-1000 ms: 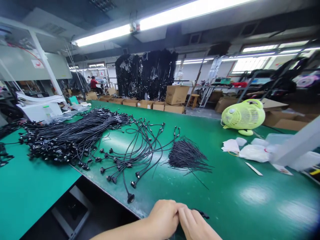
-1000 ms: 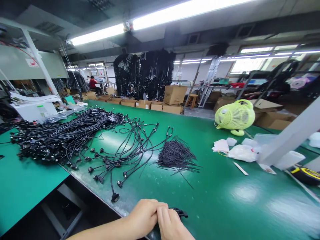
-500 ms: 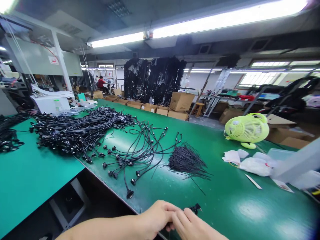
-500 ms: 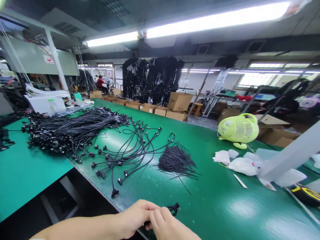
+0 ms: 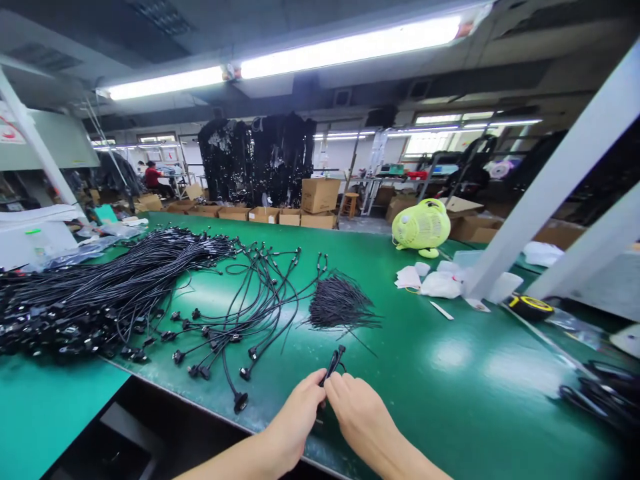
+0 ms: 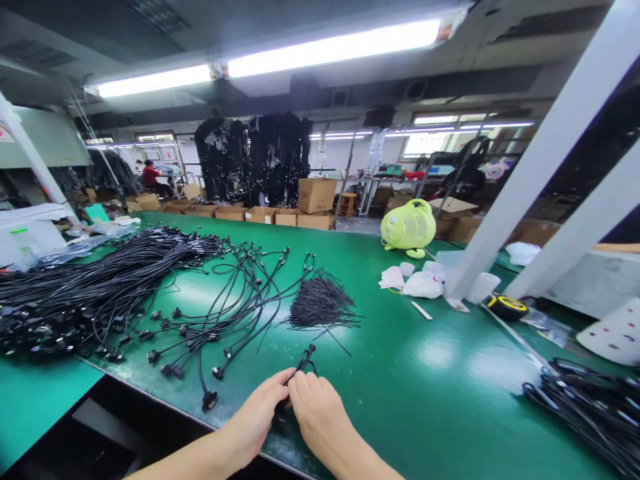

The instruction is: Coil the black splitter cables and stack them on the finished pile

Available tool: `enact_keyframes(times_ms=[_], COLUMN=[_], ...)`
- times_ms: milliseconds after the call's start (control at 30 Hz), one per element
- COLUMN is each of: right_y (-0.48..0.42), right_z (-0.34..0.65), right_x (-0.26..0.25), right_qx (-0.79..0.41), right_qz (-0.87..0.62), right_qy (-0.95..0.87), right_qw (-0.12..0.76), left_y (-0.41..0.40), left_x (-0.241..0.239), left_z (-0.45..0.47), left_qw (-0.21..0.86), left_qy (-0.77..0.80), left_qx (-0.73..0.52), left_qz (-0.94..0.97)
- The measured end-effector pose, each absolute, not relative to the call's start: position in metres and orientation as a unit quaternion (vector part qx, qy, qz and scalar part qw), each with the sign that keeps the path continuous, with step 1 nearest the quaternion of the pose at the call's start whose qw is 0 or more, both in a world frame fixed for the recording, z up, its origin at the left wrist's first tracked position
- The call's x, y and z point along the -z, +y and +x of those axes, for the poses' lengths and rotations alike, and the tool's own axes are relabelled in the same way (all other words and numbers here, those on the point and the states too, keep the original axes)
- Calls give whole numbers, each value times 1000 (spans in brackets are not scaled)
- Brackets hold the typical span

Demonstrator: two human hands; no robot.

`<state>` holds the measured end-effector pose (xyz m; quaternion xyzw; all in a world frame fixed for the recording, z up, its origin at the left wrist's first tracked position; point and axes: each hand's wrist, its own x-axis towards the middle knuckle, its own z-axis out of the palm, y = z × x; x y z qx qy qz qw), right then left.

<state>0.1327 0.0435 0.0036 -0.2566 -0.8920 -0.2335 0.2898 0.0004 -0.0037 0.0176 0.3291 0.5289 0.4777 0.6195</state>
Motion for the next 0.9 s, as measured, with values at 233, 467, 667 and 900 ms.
enact_keyframes(times_ms=[233,467,667,900], right_y=[29,42,27,7], right_z=[120,151,147,131], right_x=[-12,-16,-39,-18], right_qx=[-439,-488,-203,-39], right_qz=[-405,-436,-336,-189], right_qy=[-705,-651,-824,-936], right_qw=[382,385,409,296], left_y=[7,-5,2,9], left_x=[-25,-34,-10,-46], left_z=[11,-19,-12,-39], left_qw=[590,412,609,638], left_qy=[426,452,473,418], left_qx=[-604,-373,-413,-455], left_qz=[325,698,484,460])
